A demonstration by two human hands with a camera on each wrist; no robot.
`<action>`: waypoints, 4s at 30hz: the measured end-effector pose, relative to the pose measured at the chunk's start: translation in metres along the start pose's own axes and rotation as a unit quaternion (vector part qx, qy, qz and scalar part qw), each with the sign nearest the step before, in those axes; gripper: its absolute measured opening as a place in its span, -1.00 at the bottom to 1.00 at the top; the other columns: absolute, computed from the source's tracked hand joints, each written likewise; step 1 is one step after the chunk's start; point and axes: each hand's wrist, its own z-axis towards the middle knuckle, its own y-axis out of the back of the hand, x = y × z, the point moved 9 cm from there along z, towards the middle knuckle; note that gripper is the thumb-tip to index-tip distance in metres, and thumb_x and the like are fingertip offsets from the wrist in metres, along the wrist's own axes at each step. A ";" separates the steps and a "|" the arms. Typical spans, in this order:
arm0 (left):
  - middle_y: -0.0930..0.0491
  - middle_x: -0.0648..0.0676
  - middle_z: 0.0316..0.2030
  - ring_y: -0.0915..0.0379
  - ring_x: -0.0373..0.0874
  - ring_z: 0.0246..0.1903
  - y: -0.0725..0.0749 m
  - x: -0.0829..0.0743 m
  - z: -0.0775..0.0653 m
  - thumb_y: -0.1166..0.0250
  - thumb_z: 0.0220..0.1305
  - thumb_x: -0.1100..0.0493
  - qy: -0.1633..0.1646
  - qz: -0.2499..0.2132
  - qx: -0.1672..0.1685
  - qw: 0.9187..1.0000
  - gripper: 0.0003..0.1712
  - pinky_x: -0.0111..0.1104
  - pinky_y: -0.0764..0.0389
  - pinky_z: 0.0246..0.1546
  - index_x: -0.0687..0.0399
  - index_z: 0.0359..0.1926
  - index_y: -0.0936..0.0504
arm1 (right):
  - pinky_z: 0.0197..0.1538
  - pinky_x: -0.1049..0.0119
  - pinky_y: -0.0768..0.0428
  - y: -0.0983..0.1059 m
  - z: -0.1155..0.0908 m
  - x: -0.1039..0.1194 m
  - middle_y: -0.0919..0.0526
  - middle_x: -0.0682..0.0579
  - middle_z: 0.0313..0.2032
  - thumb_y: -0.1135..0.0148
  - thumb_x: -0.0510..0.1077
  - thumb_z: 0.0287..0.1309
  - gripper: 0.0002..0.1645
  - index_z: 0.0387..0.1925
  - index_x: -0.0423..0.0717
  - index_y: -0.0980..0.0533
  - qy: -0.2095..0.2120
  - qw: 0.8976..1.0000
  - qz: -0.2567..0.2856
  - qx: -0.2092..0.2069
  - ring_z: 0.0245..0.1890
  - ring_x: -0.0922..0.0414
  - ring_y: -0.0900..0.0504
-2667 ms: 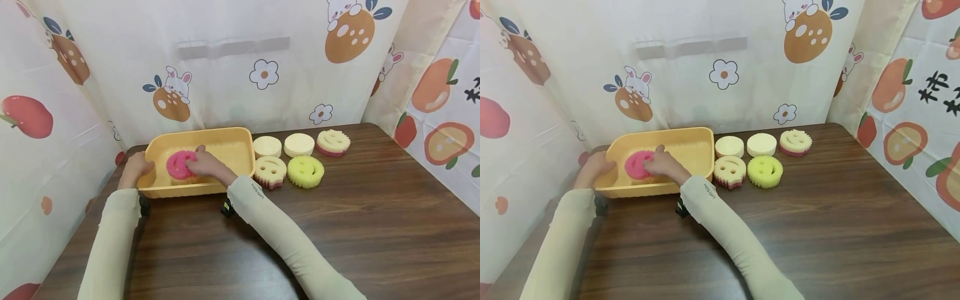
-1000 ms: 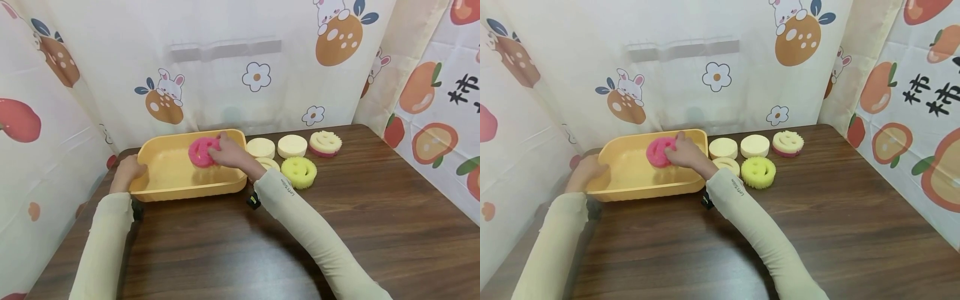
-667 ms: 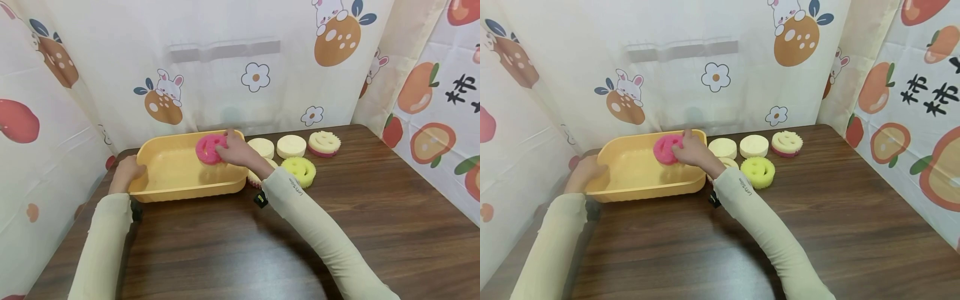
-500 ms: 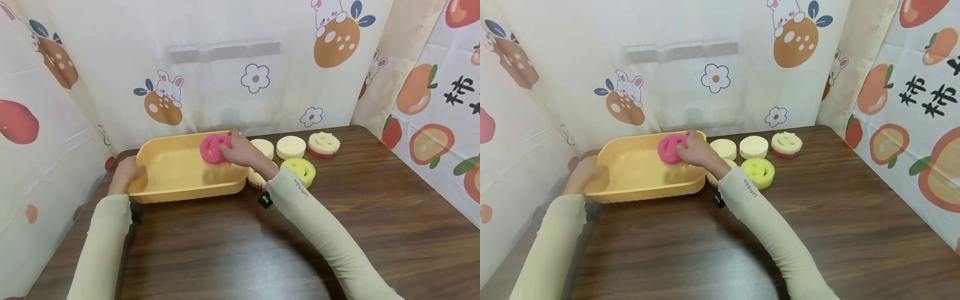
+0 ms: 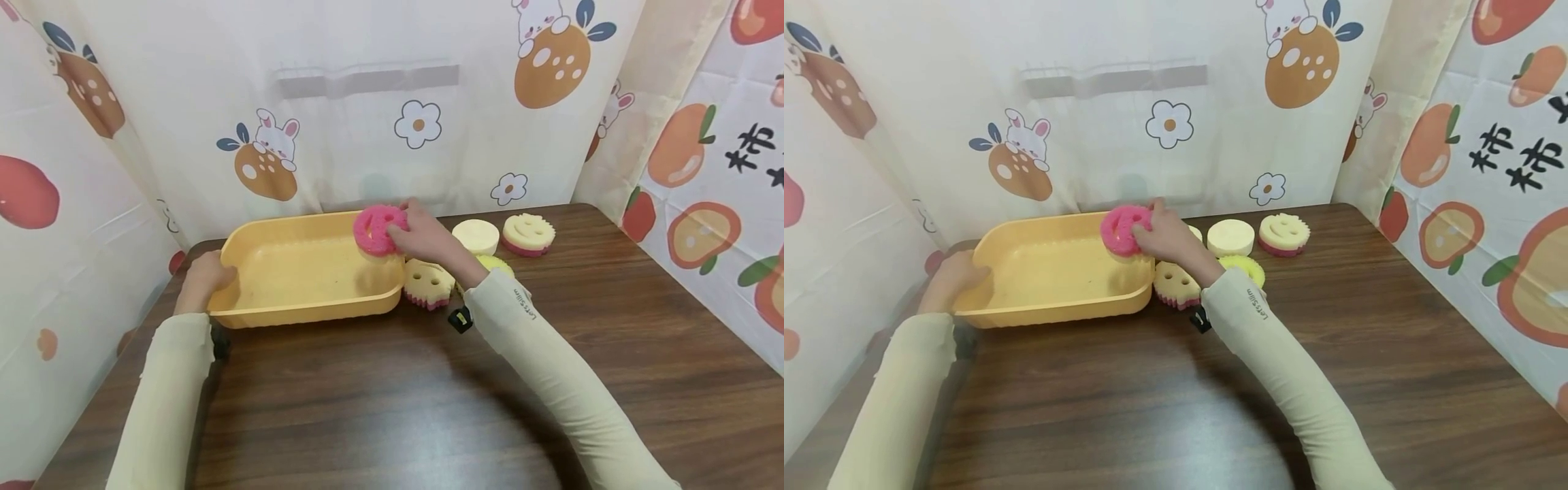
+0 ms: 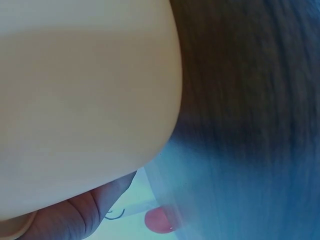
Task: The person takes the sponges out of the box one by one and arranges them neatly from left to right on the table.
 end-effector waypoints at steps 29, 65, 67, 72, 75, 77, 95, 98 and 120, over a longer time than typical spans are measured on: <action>-0.43 0.51 0.05 -0.38 0.23 -0.12 -0.003 0.003 0.003 0.04 0.37 0.07 0.011 -0.007 0.018 1.000 -0.32 0.04 -0.50 -0.05 0.52 0.33 -0.20 | -0.28 0.24 -0.51 0.050 -0.027 -0.066 -0.49 -0.06 -0.41 0.07 0.09 0.34 -0.29 0.35 -0.24 -0.11 -0.069 0.996 -0.014 -0.052 -0.36 0.03 -0.52; -0.48 0.49 -0.03 -0.43 0.21 -0.17 -0.001 0.001 0.000 0.02 0.37 0.08 0.000 -0.020 0.011 1.000 -0.37 -0.01 -0.53 -0.13 0.51 0.28 -0.25 | 0.03 0.01 -0.51 0.101 -0.066 -0.135 -0.46 -0.31 0.10 0.21 0.19 0.37 -0.18 0.43 -0.26 -0.01 -0.140 0.984 -0.027 -0.111 0.00 -0.13 -0.48; -0.48 0.49 -0.03 -0.43 0.21 -0.17 -0.002 0.002 0.001 0.02 0.36 0.08 -0.003 -0.019 0.011 1.000 -0.36 -0.02 -0.53 -0.15 0.51 0.28 -0.25 | 0.02 0.01 -0.49 0.103 -0.069 -0.140 -0.44 -0.31 0.10 0.22 0.19 0.37 -0.18 0.43 -0.26 0.00 -0.148 0.983 -0.026 -0.108 0.01 -0.13 -0.44; -0.46 0.49 -0.02 -0.42 0.22 -0.16 -0.001 0.002 0.001 0.03 0.36 0.08 -0.004 -0.016 0.012 1.000 -0.35 -0.01 -0.52 -0.14 0.51 0.29 -0.23 | -0.04 0.05 -0.49 0.108 -0.077 -0.147 -0.45 -0.31 0.04 0.23 0.23 0.37 -0.16 0.43 -0.26 0.02 -0.161 0.981 -0.028 -0.103 -0.04 -0.14 -0.46; -0.46 0.49 -0.02 -0.41 0.22 -0.17 -0.001 0.002 0.001 0.03 0.35 0.08 -0.003 -0.015 0.012 1.000 -0.35 -0.01 -0.52 -0.14 0.51 0.29 -0.24 | -0.04 0.05 -0.49 0.112 -0.080 -0.150 -0.46 -0.32 0.05 0.24 0.23 0.37 -0.15 0.42 -0.27 0.01 -0.162 0.981 -0.034 -0.106 -0.04 -0.14 -0.47; -0.46 0.49 -0.02 -0.41 0.22 -0.17 -0.001 0.002 0.001 0.03 0.35 0.09 -0.002 -0.014 0.014 1.000 -0.35 -0.01 -0.52 -0.14 0.52 0.28 -0.23 | -0.03 0.05 -0.48 0.114 -0.081 -0.151 -0.47 -0.33 0.04 0.25 0.23 0.36 -0.17 0.40 -0.27 -0.01 -0.160 0.980 -0.039 -0.110 -0.05 -0.14 -0.47; -0.47 0.49 -0.04 -0.43 0.21 -0.18 -0.001 0.003 0.003 0.04 0.36 0.08 -0.010 -0.010 0.015 1.000 -0.35 -0.03 -0.53 -0.17 0.52 0.29 -0.23 | 0.10 -0.16 -0.44 0.123 -0.096 -0.176 -0.42 -0.42 0.10 0.29 0.26 0.38 -0.15 0.39 -0.31 0.00 -0.186 0.975 -0.056 -0.112 0.05 -0.23 -0.40; -0.47 0.50 -0.04 -0.43 0.21 -0.19 0.000 0.002 0.002 0.03 0.37 0.09 -0.010 -0.009 0.013 1.000 -0.35 -0.04 -0.53 -0.19 0.52 0.30 -0.22 | 0.08 -0.16 -0.44 0.125 -0.099 -0.179 -0.43 -0.44 0.09 0.31 0.26 0.37 -0.15 0.39 -0.31 0.00 -0.185 0.974 -0.062 -0.114 0.03 -0.23 -0.41; -0.44 0.51 0.02 -0.41 0.23 -0.13 0.001 -0.001 -0.001 0.04 0.40 0.09 -0.004 -0.020 0.024 1.000 -0.35 0.06 -0.51 -0.05 0.54 0.31 -0.19 | 0.06 -0.18 -0.46 0.129 -0.114 -0.206 -0.39 -0.49 0.08 0.31 0.26 0.39 -0.12 0.35 -0.42 0.03 -0.202 0.972 -0.074 -0.089 0.03 -0.28 -0.40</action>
